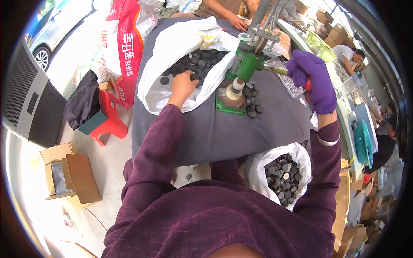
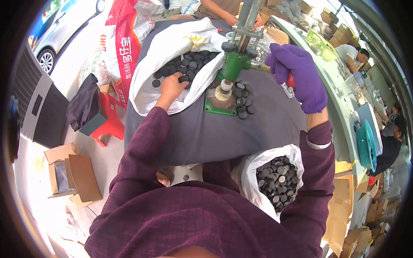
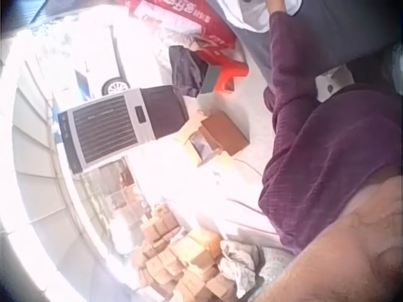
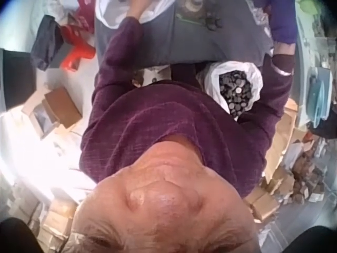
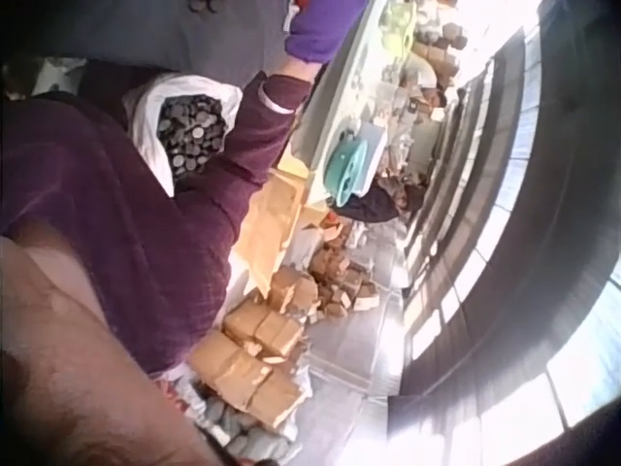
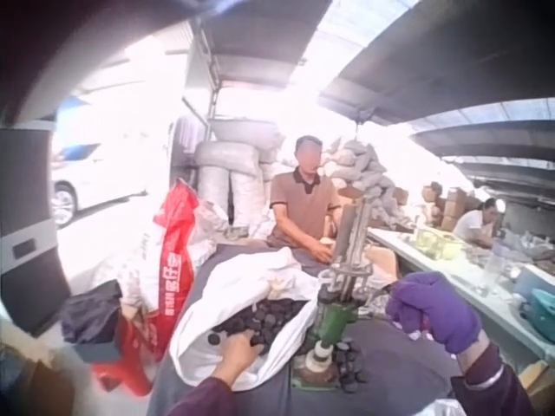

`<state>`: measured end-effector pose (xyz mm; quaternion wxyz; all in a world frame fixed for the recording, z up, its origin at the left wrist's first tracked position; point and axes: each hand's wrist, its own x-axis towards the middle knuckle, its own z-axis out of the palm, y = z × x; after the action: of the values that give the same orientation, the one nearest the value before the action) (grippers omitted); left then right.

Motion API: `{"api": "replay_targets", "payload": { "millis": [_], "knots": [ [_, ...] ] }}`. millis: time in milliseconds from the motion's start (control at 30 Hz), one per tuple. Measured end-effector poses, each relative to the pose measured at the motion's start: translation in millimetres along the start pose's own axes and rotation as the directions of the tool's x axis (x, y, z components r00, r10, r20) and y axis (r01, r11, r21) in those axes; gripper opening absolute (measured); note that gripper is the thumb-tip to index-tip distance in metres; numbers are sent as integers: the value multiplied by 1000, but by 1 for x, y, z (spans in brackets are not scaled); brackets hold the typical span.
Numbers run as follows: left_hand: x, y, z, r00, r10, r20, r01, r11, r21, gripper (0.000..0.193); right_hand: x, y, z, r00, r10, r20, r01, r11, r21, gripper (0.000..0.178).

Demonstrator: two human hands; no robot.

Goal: The person processes small black rubber circular components by hand using a manual lever press.

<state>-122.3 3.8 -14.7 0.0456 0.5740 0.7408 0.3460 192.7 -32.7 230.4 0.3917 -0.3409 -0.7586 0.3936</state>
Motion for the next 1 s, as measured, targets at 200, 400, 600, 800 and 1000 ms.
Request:
{"api": "replay_targets", "payload": {
  "millis": [200,400,600,800,1000],
  "knots": [
    [-19,24,-13,993,3,-116,-48,923,-381,38,4,1,0,999,28,-40,-28,1000,12,34],
    [-48,82,6,967,253,15,-235,918,-319,40,4,4,-4,999,-49,-3,50,998,26,33],
    [-46,97,19,980,157,120,-127,965,-228,40,1,1,2,999,-23,-47,24,1000,16,32],
    [-40,112,26,985,92,143,-62,978,-200,43,0,4,3,995,-70,-75,72,997,25,32],
    [-32,119,29,969,37,246,27,967,-252,46,-10,10,0,999,-34,-6,34,999,24,28]
  ]
}}
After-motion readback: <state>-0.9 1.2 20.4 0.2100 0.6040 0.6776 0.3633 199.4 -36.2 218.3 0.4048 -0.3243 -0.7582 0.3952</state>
